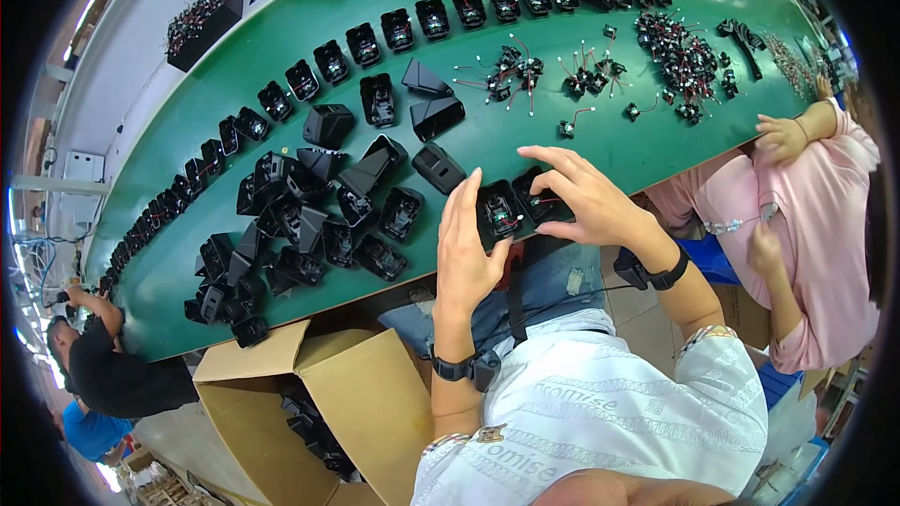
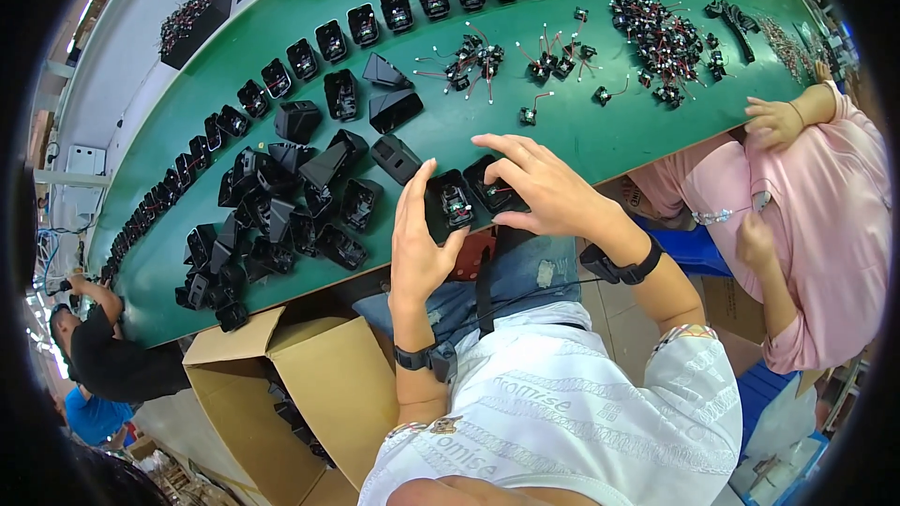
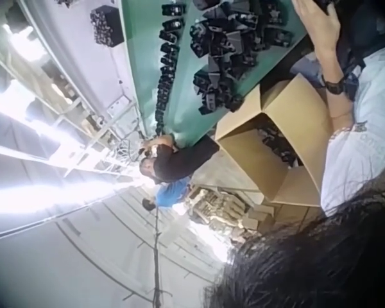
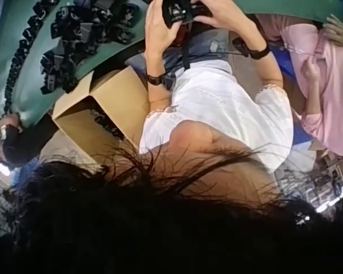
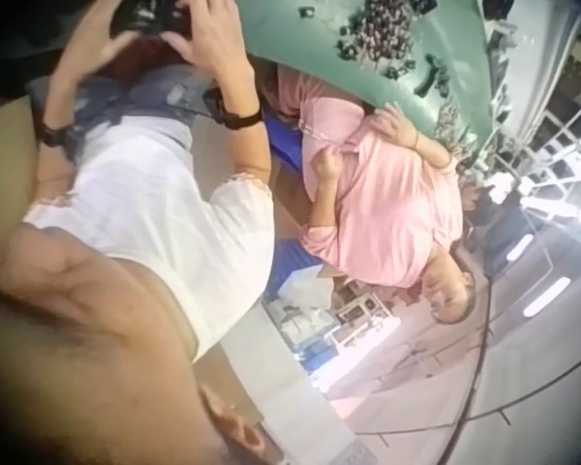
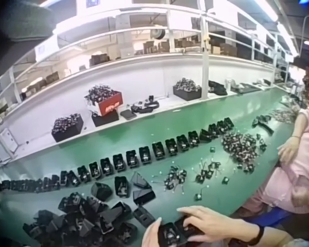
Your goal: The person assembles electronic devices by hand, picking up a black plastic housing and a circuit board with wires. They insert the circuit board into the housing, press the components into place, and set the assembled unit back onto the green workbench.
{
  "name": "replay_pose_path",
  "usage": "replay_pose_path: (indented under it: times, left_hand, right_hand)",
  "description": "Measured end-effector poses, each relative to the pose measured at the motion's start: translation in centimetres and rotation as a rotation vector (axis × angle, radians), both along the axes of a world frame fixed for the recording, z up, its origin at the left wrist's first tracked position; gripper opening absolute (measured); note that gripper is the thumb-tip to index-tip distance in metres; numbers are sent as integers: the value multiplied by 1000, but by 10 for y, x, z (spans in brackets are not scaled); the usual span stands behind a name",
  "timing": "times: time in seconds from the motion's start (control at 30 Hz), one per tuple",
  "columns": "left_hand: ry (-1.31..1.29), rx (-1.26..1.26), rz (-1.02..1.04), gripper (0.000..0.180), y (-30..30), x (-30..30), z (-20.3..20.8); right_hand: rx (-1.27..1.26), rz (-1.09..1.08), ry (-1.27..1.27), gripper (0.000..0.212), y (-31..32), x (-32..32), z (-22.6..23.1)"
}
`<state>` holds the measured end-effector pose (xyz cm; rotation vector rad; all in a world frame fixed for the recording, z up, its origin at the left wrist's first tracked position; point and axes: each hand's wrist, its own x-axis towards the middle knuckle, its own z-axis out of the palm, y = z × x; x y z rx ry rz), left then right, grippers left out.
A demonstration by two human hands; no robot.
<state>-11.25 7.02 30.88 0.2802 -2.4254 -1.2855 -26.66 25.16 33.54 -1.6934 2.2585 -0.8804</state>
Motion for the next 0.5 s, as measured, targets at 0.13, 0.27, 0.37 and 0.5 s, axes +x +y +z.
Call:
replay_pose_path:
  times: [0.13, 0.27, 0.37, 0.5]
  left_hand:
    - [3, -2, 8, 97, 2, 3, -2]
    - [16, 1, -7, 97, 3, 8, -4]
    - [5, -1, 1, 95, 3, 7, -8]
    - [17, -94, 57, 91, 6, 7, -14]
  right_hand:
    - [-74, -13, 24, 64, 3, 2, 9]
    - [-34, 65, 64, 80, -12, 6, 18]
    - [95, 173, 180, 91, -19, 0, 20]
    - [-8, 125, 282, 75, -17, 4, 34]
